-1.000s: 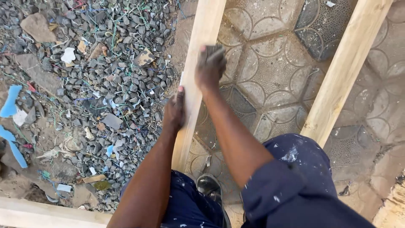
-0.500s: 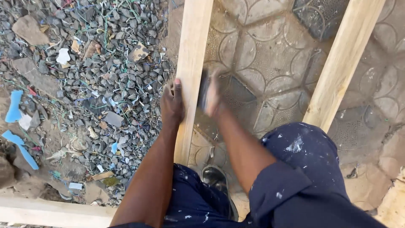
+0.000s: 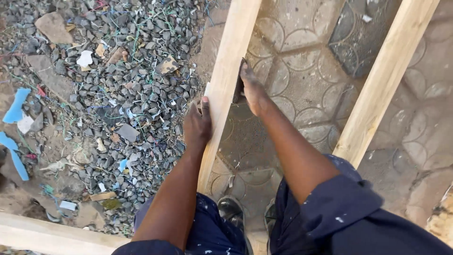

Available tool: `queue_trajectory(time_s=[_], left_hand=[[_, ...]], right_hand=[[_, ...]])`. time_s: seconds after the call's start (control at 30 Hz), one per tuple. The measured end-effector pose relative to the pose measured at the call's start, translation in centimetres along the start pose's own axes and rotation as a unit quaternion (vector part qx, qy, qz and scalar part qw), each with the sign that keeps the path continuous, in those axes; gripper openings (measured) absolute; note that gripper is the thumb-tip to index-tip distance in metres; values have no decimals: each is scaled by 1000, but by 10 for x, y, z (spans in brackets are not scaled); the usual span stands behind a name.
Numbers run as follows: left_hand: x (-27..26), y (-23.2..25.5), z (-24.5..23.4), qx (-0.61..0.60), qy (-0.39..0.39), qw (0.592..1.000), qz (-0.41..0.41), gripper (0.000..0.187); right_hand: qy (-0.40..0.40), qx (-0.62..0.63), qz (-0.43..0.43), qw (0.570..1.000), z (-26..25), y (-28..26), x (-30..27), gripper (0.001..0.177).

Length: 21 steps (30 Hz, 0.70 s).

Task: Sanding the surface of a wooden frame manually using sandpaper to prepare it for finishing.

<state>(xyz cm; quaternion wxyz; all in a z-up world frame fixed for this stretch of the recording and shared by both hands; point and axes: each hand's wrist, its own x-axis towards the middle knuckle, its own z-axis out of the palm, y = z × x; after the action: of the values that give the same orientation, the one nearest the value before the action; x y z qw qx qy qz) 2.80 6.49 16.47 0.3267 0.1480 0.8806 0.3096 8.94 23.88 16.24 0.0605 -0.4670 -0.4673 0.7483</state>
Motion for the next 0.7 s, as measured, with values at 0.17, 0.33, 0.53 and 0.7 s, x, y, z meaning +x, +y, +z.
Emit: queue_trajectory(time_s=[0.17, 0.33, 0.53, 0.7], left_hand=[[7, -14, 8, 4, 11, 999, -40, 75], [-23, 11, 4, -73, 82, 994, -17, 67], [-6, -35, 18, -34, 98, 984, -143, 72], [13, -49, 26, 162, -60, 984, -46, 46]], right_hand=[[182, -332, -69, 923, -69, 16, 63, 85], [117, -509, -107, 846, -12, 14, -53, 80], [43, -556, -121, 821, -9, -10, -32, 89], [160, -503, -53, 848, -3, -25, -57, 70]])
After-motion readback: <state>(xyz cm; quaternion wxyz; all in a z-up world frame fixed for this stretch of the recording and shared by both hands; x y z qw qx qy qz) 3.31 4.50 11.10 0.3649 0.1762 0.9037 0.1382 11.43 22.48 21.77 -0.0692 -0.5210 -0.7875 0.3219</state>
